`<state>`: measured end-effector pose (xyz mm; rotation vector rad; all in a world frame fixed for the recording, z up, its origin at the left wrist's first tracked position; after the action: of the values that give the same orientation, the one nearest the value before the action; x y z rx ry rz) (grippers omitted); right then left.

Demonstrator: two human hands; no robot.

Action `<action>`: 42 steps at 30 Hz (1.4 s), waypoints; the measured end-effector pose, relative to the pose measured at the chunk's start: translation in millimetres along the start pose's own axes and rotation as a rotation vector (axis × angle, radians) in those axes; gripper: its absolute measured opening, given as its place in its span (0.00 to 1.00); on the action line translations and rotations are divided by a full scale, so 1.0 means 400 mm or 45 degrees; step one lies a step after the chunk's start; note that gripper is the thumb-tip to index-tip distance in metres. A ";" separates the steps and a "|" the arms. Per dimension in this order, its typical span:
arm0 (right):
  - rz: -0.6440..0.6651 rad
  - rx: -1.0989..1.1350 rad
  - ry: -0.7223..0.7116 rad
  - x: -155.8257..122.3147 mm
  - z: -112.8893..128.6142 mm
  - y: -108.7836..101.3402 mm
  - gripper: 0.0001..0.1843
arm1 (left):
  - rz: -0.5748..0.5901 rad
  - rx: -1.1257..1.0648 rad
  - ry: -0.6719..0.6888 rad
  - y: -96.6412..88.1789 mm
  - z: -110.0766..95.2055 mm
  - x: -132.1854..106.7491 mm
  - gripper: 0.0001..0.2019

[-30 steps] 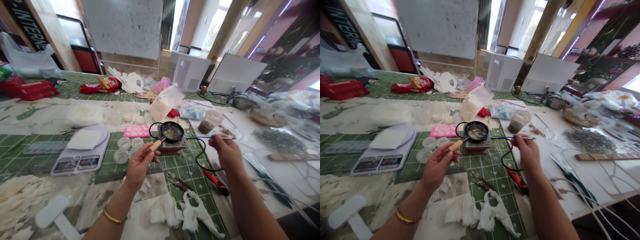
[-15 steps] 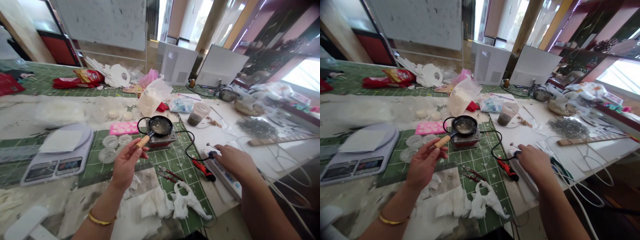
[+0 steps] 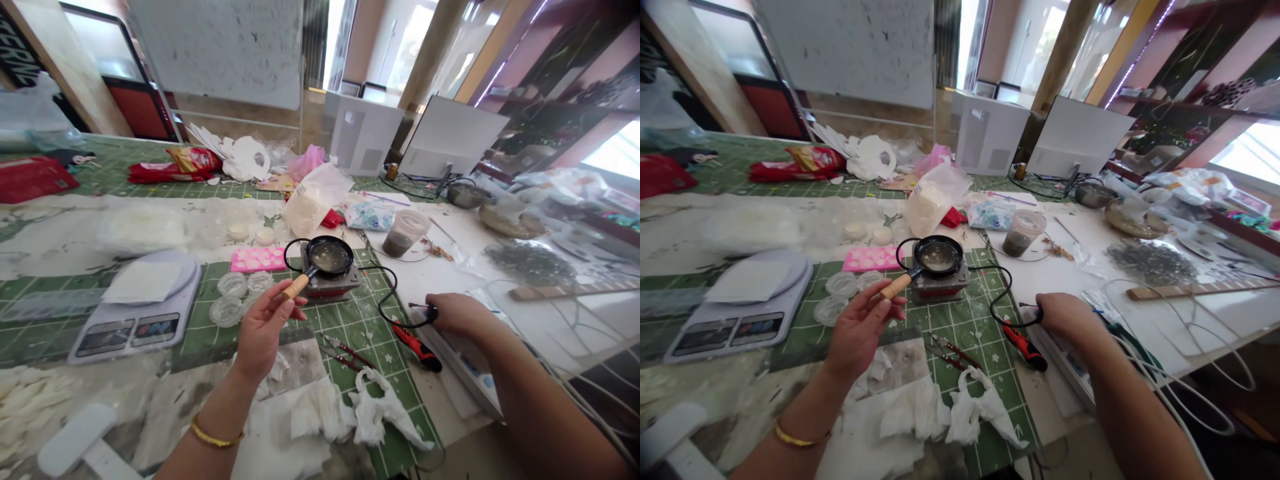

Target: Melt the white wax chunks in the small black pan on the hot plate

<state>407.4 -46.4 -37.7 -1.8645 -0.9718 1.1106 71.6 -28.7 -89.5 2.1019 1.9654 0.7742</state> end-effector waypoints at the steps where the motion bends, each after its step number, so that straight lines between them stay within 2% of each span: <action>1: 0.000 0.000 -0.007 0.000 0.001 0.000 0.13 | 0.005 0.000 0.003 -0.001 0.000 0.000 0.17; 7: -0.014 -0.001 -0.016 0.001 0.009 0.003 0.16 | 0.002 0.004 -0.002 0.000 0.000 0.000 0.17; 16: 0.027 0.023 -0.010 0.013 -0.011 0.005 0.13 | 0.008 -0.002 0.002 -0.002 0.002 0.001 0.17; 24: -0.006 0.032 0.031 0.006 -0.010 0.015 0.14 | 0.009 -0.008 -0.001 0.000 0.001 0.002 0.17; 29: -0.033 0.029 -0.016 -0.006 -0.017 -0.004 0.13 | -0.001 -0.008 -0.009 -0.003 0.002 0.001 0.17; 31: -0.139 0.079 -0.041 -0.026 -0.013 -0.029 0.14 | 0.002 -0.002 -0.011 -0.003 0.003 0.001 0.17; 33: -0.351 0.232 -0.057 -0.058 0.007 -0.068 0.16 | 0.003 0.006 -0.008 -0.002 0.003 0.002 0.17; 35: -0.594 0.504 -0.117 -0.093 0.045 -0.115 0.19 | 0.003 0.011 -0.004 -0.001 0.002 0.002 0.17; 37: -0.871 0.913 -0.250 -0.122 0.092 -0.163 0.19 | 0.003 0.011 -0.001 0.000 0.000 0.002 0.17; 39: -1.101 1.147 -0.348 -0.133 0.140 -0.204 0.20 | 0.003 0.006 -0.001 0.000 -0.001 0.001 0.17; 40: -1.166 1.207 -0.308 -0.131 0.161 -0.221 0.21 | 0.003 0.003 -0.002 0.000 -0.002 0.001 0.17; 42: -1.108 1.313 -0.266 -0.112 0.201 -0.243 0.22 | 0.006 0.000 -0.002 0.000 -0.002 0.001 0.17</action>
<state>296.4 -26.2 34.8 -0.4173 -0.9018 0.9474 71.1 -28.7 -88.9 2.1076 1.9601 0.7730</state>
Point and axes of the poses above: each hand's wrist, its own x-axis towards the middle knuckle, its own y-axis out of the palm, z = x × y, the point moved 1 cm from there along x, towards the middle knuckle, and after that the axes turned 11 degrees about y, right-handed, at the moved point
